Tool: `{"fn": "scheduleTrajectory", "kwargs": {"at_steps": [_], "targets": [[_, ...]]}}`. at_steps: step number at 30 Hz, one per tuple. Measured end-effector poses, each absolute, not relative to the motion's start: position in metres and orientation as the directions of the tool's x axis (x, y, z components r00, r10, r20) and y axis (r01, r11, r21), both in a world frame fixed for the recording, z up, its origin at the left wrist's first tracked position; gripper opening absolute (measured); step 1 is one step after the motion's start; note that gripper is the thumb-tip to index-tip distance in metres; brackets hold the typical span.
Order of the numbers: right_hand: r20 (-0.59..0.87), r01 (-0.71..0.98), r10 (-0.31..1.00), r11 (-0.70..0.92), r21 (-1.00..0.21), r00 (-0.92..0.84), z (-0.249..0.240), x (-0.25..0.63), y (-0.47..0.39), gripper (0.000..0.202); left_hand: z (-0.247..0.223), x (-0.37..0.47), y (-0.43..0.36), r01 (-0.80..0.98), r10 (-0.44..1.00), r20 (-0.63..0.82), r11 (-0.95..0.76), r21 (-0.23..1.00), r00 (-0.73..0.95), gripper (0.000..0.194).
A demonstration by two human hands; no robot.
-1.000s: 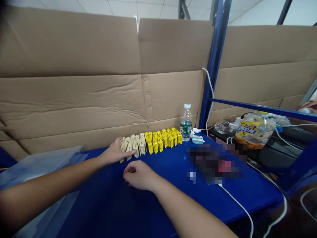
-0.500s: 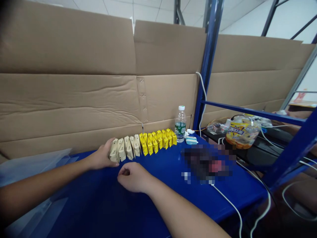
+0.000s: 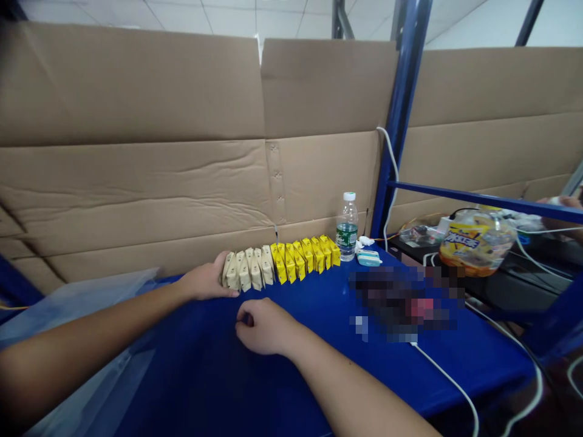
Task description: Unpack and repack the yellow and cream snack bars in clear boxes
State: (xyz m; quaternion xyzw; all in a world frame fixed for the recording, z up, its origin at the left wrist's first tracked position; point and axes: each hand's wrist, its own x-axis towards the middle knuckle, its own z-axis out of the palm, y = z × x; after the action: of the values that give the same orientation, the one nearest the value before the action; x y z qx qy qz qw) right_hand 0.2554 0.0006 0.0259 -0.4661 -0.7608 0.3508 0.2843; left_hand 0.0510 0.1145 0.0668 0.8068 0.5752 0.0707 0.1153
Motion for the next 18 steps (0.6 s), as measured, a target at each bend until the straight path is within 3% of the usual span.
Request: {"fn": "scheduleTrajectory", "kwargs": {"at_steps": [7, 9, 13, 16, 18], "targets": [[0.118, 0.529, 0.901, 0.347, -0.774, -0.418, 0.026, 0.257, 0.001, 0.011, 0.094, 0.048, 0.095, 0.920, 0.951, -0.030, -0.291, 0.263, 0.309, 0.139], [0.115, 0.533, 0.899, 0.350, -0.771, -0.423, 0.027, 0.257, 0.000, 0.011, 0.118, 0.036, 0.077, 0.937, 0.965, -0.017, -0.251, 0.242, 0.263, 0.128], [0.109, 0.507, 0.881, 0.362, -0.783, -0.461, 0.027, 0.253, -0.007, 0.010, 0.162, -0.023, 0.021, 0.981, 0.998, 0.042, -0.061, 0.186, 0.054, 0.085], [0.070, 0.417, 0.867, 0.306, -0.856, -0.493, 0.028, 0.244, -0.015, 0.007, 0.163, -0.098, -0.025, 0.973, 0.960, 0.175, 0.200, 0.117, -0.218, 0.078], [-0.038, 0.326, 0.847, 0.162, -0.931, -0.530, 0.029, 0.236, -0.021, 0.006, 0.145, -0.151, -0.050, 0.962, 0.945, 0.187, 0.251, 0.112, -0.268, 0.065]]}}
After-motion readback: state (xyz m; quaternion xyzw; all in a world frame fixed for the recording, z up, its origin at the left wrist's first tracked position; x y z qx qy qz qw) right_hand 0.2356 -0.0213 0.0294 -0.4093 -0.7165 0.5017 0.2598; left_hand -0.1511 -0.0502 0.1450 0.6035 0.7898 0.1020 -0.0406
